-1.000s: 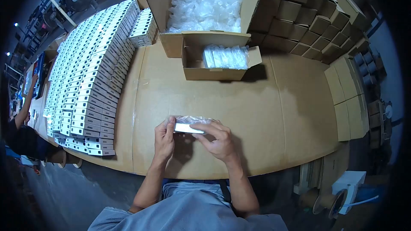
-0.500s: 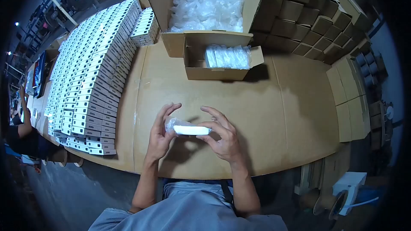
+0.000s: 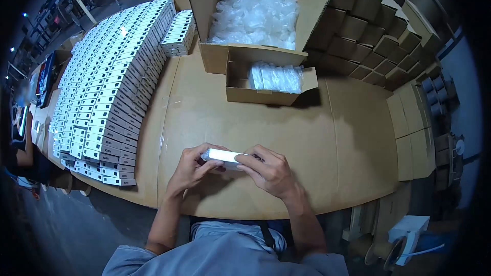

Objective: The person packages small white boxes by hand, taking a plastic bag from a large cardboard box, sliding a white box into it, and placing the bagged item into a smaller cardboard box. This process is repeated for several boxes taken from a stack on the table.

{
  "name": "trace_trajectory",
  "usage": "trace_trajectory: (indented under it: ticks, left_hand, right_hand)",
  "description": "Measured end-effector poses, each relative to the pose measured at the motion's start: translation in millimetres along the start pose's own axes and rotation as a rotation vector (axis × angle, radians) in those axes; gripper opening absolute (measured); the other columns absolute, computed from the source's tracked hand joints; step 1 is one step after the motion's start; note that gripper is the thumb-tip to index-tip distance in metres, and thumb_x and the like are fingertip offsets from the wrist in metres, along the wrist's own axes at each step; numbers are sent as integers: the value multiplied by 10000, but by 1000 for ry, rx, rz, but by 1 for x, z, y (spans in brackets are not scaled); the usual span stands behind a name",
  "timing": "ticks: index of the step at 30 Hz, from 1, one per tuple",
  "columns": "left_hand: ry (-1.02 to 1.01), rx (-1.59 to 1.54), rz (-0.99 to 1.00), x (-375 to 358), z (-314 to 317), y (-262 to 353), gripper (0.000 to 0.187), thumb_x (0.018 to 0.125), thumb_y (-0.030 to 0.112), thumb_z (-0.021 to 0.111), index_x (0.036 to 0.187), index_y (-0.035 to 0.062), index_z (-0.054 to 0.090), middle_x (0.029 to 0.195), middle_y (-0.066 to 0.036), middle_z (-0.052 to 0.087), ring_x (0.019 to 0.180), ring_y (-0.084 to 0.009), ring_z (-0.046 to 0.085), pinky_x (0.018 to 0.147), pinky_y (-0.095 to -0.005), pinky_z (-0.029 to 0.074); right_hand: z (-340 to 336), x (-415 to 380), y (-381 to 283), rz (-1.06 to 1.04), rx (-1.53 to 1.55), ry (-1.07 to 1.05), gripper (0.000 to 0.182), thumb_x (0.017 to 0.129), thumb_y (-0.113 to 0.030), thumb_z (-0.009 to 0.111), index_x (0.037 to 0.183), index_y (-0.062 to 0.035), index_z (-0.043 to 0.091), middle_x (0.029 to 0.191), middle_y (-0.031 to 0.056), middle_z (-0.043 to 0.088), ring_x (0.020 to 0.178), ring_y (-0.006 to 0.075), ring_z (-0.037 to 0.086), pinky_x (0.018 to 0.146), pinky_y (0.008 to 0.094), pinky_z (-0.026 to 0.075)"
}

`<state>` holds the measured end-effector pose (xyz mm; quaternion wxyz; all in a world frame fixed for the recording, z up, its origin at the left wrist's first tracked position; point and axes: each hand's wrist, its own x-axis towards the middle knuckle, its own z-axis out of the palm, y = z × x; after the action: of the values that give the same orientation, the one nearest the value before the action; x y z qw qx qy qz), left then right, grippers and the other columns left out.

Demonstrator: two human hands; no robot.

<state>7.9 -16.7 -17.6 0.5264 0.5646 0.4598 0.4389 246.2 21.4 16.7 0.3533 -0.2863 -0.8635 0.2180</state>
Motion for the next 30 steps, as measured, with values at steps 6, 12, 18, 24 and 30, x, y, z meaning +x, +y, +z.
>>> trace_trajectory:
  ticks: [6, 12, 18, 24, 30]
  left_hand:
    - [171, -33, 10, 40, -44, -1, 437, 1044, 282, 571, 1362, -17, 544, 1281, -195, 642, 1196, -289, 629, 912, -398, 579]
    - [443, 546, 132, 115, -125, -21, 520, 1013, 274, 597, 1411, -34, 466, 1330, -259, 589, 1272, -400, 557, 1067, -453, 449]
    - [691, 946, 432, 189, -162, -43, 603, 877, 150, 670, 1399, -60, 453, 1418, -247, 492, 1355, -411, 442, 1158, -468, 353]
    - [570, 1162, 521, 222, -192, -57, 749, 811, 48, 668, 1469, -103, 344, 1448, -281, 434, 1397, -429, 387, 1206, -479, 306]
    - [631, 1192, 435, 244, -208, -77, 696, 825, 75, 609, 1448, -126, 370, 1481, -300, 416, 1434, -441, 365, 1213, -526, 282]
  right_hand:
    - [13, 27, 2, 137, 73, 386, 190, 830, 78, 762, 972, 15, 651, 907, 113, 630, 687, 180, 688, 537, 288, 589]
    - [35, 70, 47, 313, 151, 710, 240, 910, 105, 661, 1121, 70, 552, 1016, 103, 549, 710, 151, 708, 576, 254, 634]
    - [54, 99, 78, 303, 27, 723, 255, 919, 91, 652, 1149, 70, 544, 1074, 131, 538, 741, 194, 715, 631, 279, 664]
    - [63, 105, 91, 385, -122, 684, 204, 900, 57, 687, 1074, 73, 581, 1023, 161, 583, 755, 236, 666, 529, 299, 615]
    - [47, 120, 87, 395, -363, 494, 154, 876, 34, 700, 1006, 66, 625, 925, 188, 606, 790, 365, 652, 637, 420, 554]
